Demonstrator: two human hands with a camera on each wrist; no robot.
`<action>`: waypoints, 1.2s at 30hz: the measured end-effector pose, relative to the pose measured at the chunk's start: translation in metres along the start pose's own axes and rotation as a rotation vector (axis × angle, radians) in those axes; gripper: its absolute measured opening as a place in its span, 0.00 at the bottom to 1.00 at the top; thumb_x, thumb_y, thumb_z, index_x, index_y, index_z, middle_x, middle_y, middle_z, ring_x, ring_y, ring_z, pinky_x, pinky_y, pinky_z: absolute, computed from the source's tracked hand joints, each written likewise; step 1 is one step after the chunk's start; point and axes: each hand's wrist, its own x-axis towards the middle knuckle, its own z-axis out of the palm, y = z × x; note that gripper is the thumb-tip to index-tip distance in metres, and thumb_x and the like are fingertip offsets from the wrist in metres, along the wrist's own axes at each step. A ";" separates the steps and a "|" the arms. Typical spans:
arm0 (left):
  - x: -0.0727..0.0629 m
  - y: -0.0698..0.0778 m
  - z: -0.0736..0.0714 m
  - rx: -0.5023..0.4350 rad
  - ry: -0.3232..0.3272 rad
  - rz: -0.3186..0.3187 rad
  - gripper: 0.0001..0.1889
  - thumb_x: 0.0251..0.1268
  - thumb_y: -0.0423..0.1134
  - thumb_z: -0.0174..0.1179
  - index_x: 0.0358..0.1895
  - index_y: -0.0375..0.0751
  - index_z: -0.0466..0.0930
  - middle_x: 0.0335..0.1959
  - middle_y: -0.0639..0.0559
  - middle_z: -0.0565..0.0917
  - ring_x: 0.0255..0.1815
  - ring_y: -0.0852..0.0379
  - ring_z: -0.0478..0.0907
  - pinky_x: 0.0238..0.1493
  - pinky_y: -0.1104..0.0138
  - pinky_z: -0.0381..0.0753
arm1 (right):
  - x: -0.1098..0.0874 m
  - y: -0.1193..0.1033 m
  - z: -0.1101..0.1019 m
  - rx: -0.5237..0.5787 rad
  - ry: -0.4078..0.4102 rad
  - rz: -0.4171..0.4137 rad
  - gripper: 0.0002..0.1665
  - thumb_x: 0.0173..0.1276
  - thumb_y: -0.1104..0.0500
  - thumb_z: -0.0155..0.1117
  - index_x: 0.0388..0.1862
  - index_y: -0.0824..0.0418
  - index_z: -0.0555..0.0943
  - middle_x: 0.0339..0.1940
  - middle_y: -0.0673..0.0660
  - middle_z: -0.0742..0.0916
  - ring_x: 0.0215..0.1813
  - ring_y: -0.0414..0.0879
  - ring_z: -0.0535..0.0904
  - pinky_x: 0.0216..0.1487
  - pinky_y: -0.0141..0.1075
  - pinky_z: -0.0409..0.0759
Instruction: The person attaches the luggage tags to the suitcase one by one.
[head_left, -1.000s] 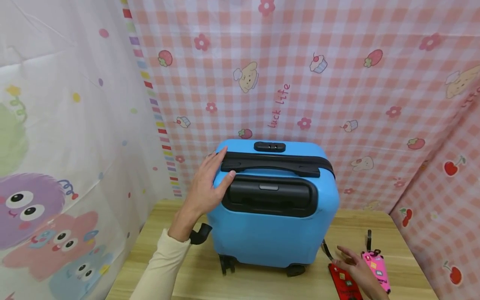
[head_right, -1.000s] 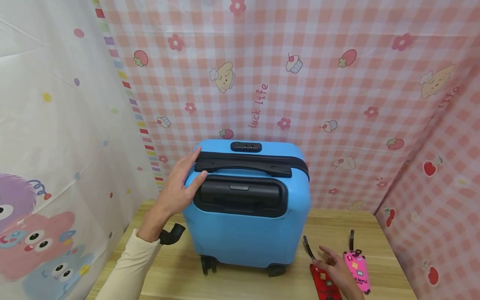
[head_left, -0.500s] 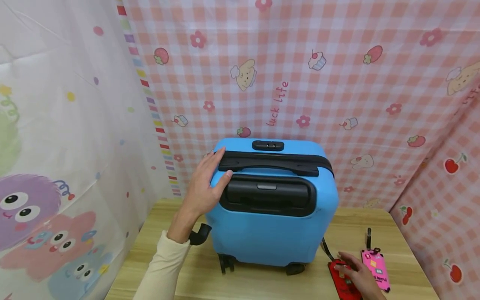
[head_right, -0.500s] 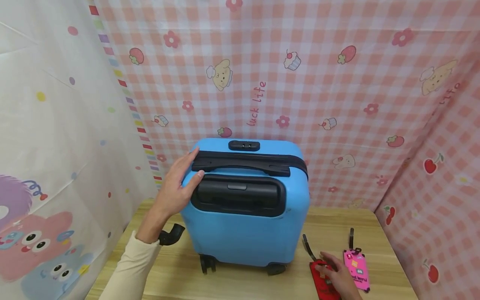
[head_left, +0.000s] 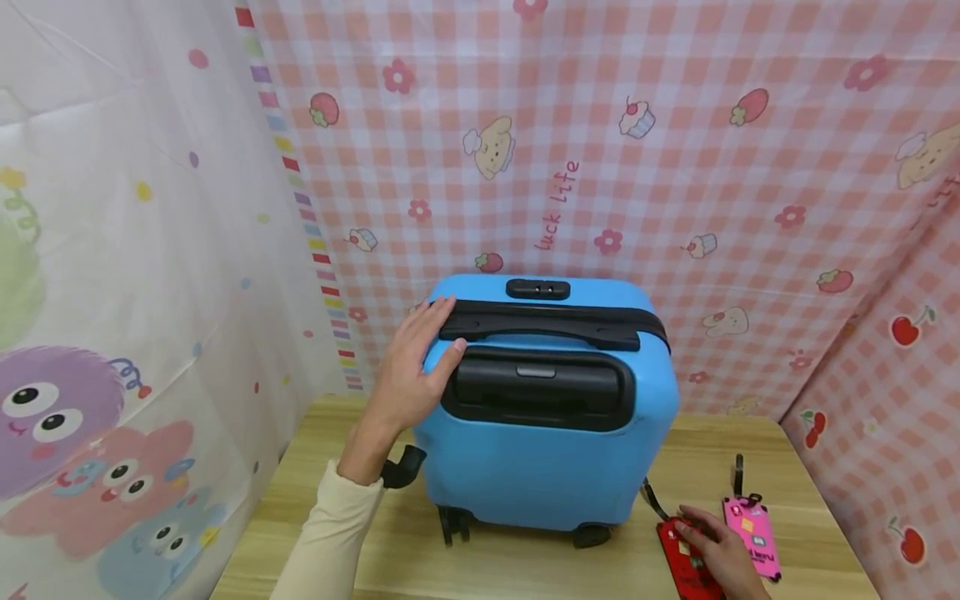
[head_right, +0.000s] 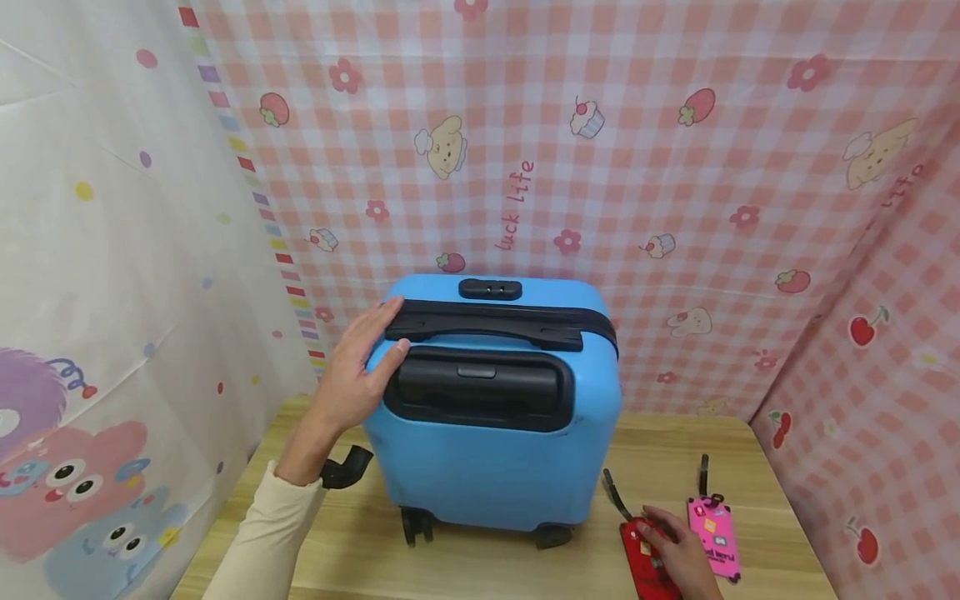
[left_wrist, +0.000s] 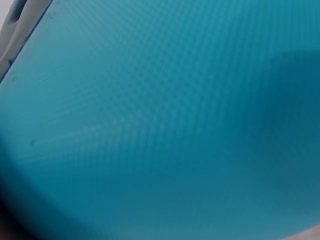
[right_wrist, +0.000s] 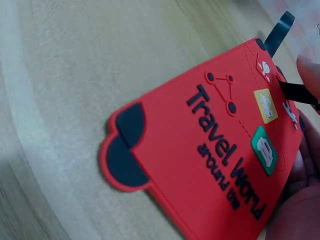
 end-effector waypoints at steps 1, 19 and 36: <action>0.000 0.000 0.000 0.001 0.001 0.003 0.30 0.74 0.49 0.52 0.76 0.48 0.63 0.76 0.45 0.65 0.78 0.44 0.56 0.76 0.44 0.53 | 0.000 0.000 0.000 0.005 0.005 0.000 0.43 0.66 0.39 0.66 0.73 0.60 0.69 0.72 0.70 0.70 0.64 0.62 0.72 0.43 0.37 0.76; -0.002 0.000 0.001 -0.007 0.002 0.009 0.29 0.74 0.50 0.52 0.75 0.48 0.64 0.75 0.44 0.65 0.78 0.43 0.56 0.76 0.44 0.52 | -0.001 -0.006 -0.005 0.001 -0.012 0.024 0.24 0.68 0.52 0.68 0.60 0.62 0.82 0.60 0.67 0.81 0.60 0.64 0.75 0.51 0.51 0.78; -0.001 -0.001 0.002 -0.009 0.018 0.010 0.29 0.73 0.49 0.53 0.75 0.48 0.66 0.75 0.45 0.66 0.77 0.44 0.57 0.75 0.44 0.54 | 0.002 -0.017 -0.022 -0.024 -0.119 0.054 0.19 0.68 0.53 0.67 0.52 0.64 0.85 0.45 0.57 0.87 0.45 0.49 0.82 0.47 0.48 0.79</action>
